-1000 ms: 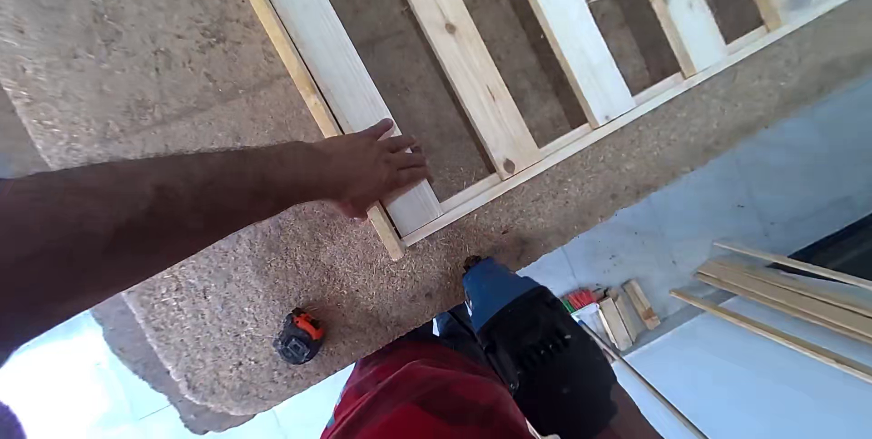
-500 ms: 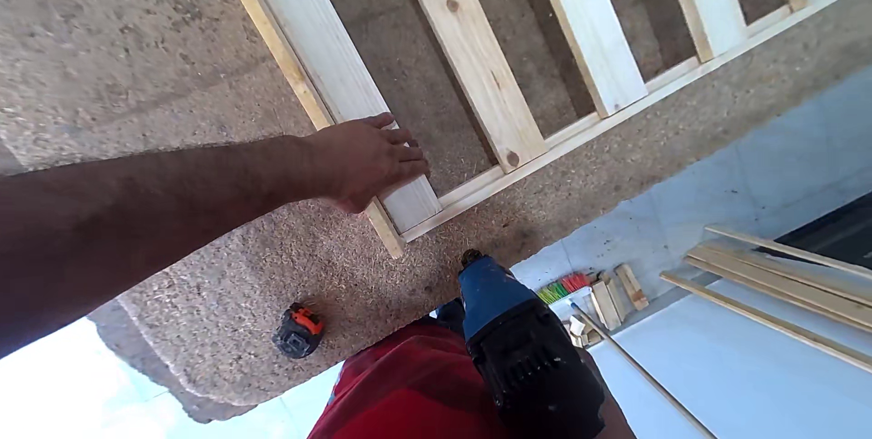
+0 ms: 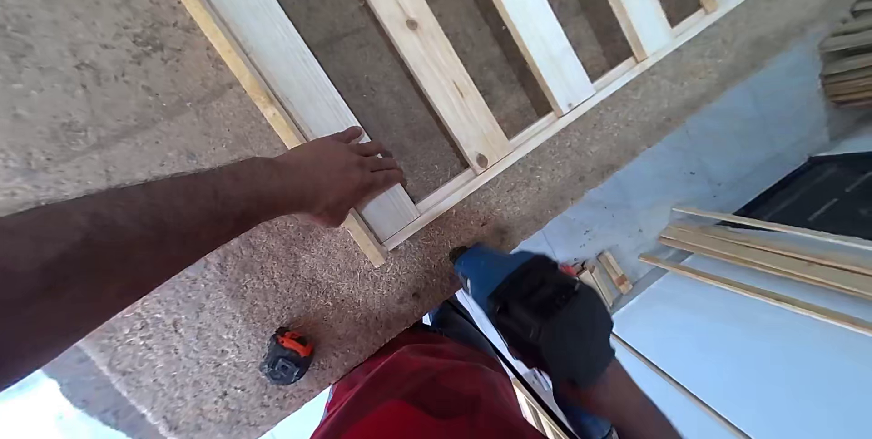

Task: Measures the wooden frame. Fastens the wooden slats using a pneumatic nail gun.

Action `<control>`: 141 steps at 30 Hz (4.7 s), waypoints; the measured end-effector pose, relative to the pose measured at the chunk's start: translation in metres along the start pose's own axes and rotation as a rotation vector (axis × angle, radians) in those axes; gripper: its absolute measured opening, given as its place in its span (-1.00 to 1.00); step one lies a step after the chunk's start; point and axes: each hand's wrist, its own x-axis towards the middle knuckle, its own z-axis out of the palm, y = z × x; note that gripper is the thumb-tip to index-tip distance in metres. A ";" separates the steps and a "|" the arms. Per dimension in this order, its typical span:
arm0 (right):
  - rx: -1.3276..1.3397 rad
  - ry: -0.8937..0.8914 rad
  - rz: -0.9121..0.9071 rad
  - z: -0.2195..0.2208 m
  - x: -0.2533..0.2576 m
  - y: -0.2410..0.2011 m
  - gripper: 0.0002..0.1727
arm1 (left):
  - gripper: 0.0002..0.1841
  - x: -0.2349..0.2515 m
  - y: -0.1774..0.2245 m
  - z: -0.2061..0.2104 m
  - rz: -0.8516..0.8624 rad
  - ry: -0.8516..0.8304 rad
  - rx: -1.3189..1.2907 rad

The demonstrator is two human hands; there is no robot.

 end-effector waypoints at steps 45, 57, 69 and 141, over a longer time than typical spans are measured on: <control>-0.268 0.444 -0.433 0.043 -0.052 0.116 -0.36 | -0.62 -0.096 0.350 -0.012 -1.239 0.950 -2.214; 0.093 0.117 -0.766 0.036 0.035 0.091 -0.69 | -0.30 -0.130 0.198 -0.092 -0.419 0.175 -1.466; 0.161 0.110 -0.906 0.082 -0.009 0.062 -0.68 | -0.08 0.000 0.032 -0.038 -0.212 -0.148 -0.089; 0.407 0.277 -1.039 0.141 0.025 0.053 -0.63 | -0.21 0.046 0.034 -0.032 -0.192 -0.292 0.270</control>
